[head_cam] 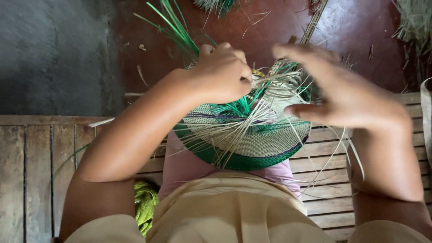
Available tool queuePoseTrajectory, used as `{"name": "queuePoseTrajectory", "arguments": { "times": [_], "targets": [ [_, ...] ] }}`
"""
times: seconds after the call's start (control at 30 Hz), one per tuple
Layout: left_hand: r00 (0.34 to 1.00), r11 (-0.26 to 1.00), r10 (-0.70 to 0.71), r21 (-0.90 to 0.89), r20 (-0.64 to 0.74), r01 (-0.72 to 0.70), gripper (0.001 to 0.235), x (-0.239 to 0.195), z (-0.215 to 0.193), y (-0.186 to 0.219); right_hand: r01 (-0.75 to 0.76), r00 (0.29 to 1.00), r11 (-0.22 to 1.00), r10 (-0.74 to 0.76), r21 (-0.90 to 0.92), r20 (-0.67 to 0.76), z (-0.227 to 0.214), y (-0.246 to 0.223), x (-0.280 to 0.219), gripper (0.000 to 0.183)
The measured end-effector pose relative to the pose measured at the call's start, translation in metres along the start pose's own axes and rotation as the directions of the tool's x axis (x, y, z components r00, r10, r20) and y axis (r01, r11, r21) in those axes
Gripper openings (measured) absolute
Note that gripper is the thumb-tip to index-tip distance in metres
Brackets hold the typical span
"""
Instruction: The person weaves a basket by hand, interlacing green and natural-colored fibers around a partially completed basket frame. They repeatedly pull and tuck strands to tighten the weave and occasionally rotate the basket to access different sections.
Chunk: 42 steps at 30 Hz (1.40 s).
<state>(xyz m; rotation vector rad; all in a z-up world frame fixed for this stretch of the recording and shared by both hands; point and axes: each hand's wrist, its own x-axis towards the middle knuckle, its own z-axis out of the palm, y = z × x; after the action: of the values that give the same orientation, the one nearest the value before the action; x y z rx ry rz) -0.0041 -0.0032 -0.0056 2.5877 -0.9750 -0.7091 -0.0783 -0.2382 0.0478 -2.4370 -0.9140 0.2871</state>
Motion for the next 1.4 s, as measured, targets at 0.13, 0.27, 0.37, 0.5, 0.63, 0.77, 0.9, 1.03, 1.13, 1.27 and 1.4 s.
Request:
{"name": "queuePoseTrajectory", "arguments": {
  "times": [0.13, 0.27, 0.37, 0.5, 0.63, 0.77, 0.9, 1.03, 1.13, 1.27, 1.4],
  "targets": [
    [1.0, 1.0, -0.011, -0.024, -0.014, 0.011, 0.038, -0.004, 0.008, 0.007, 0.079, 0.972, 0.98, -0.117, -0.184, -0.206, 0.017, -0.009, -0.002, 0.066],
    [0.981, 0.999, 0.04, 0.034, -0.188, -0.034, 0.034, 0.002, 0.025, 0.009, -0.052, 0.979, 0.692, -0.106, -0.72, -0.172, 0.038, 0.011, 0.006, 0.053],
    [0.97, 0.998, 0.063, 0.031, -0.234, -0.057, 0.033, -0.001, 0.028, 0.015, 0.007, 0.975, 0.64, -0.175, -0.768, -0.137, 0.032, 0.023, 0.008, 0.032],
    [0.933, 0.995, 0.097, 0.037, -0.347, -0.09, 0.027, -0.001, 0.04, 0.022, 0.163, 0.984, 0.804, -0.172, -0.572, 0.039, 0.016, 0.041, 0.021, 0.029],
    [0.832, 0.993, 0.111, 0.089, -0.544, -0.075, 0.022, -0.009, 0.065, 0.026, 0.128, 0.978, 0.87, -0.032, -0.476, 0.205, 0.007, 0.045, 0.033, 0.014],
    [0.511, 0.962, 0.267, 0.257, -0.817, -0.092, 0.01, -0.026, 0.081, 0.033, 0.054, 0.961, 0.911, 0.064, -0.408, 0.27, 0.006, 0.056, 0.027, 0.027],
    [0.481, 0.946, 0.315, 0.313, -0.818, -0.087, 0.004, -0.033, 0.08, 0.035, 0.065, 0.971, 0.945, 0.014, -0.322, 0.238, 0.005, 0.067, 0.015, 0.031],
    [0.613, 0.956, 0.288, 0.19, -0.735, -0.222, 0.015, -0.021, 0.094, 0.033, 0.029, 0.976, 0.95, 0.04, -0.311, 0.212, 0.006, 0.054, 0.012, 0.047],
    [0.7, 0.969, 0.242, 0.131, -0.672, -0.209, 0.017, -0.016, 0.105, 0.035, 0.025, 0.987, 0.96, 0.021, -0.279, 0.16, 0.007, 0.052, 0.01, 0.037],
    [0.744, 0.966, 0.184, -0.02, -0.642, -0.257, 0.024, -0.016, 0.109, 0.037, 0.071, 0.994, 0.952, -0.044, -0.299, 0.097, 0.011, 0.048, 0.009, 0.011],
    [0.648, 0.9, 0.239, -0.084, -0.723, -0.427, 0.014, -0.019, 0.123, 0.036, 0.065, 0.996, 0.924, -0.039, -0.377, 0.078, 0.014, 0.05, 0.005, 0.005]
  ]
}}
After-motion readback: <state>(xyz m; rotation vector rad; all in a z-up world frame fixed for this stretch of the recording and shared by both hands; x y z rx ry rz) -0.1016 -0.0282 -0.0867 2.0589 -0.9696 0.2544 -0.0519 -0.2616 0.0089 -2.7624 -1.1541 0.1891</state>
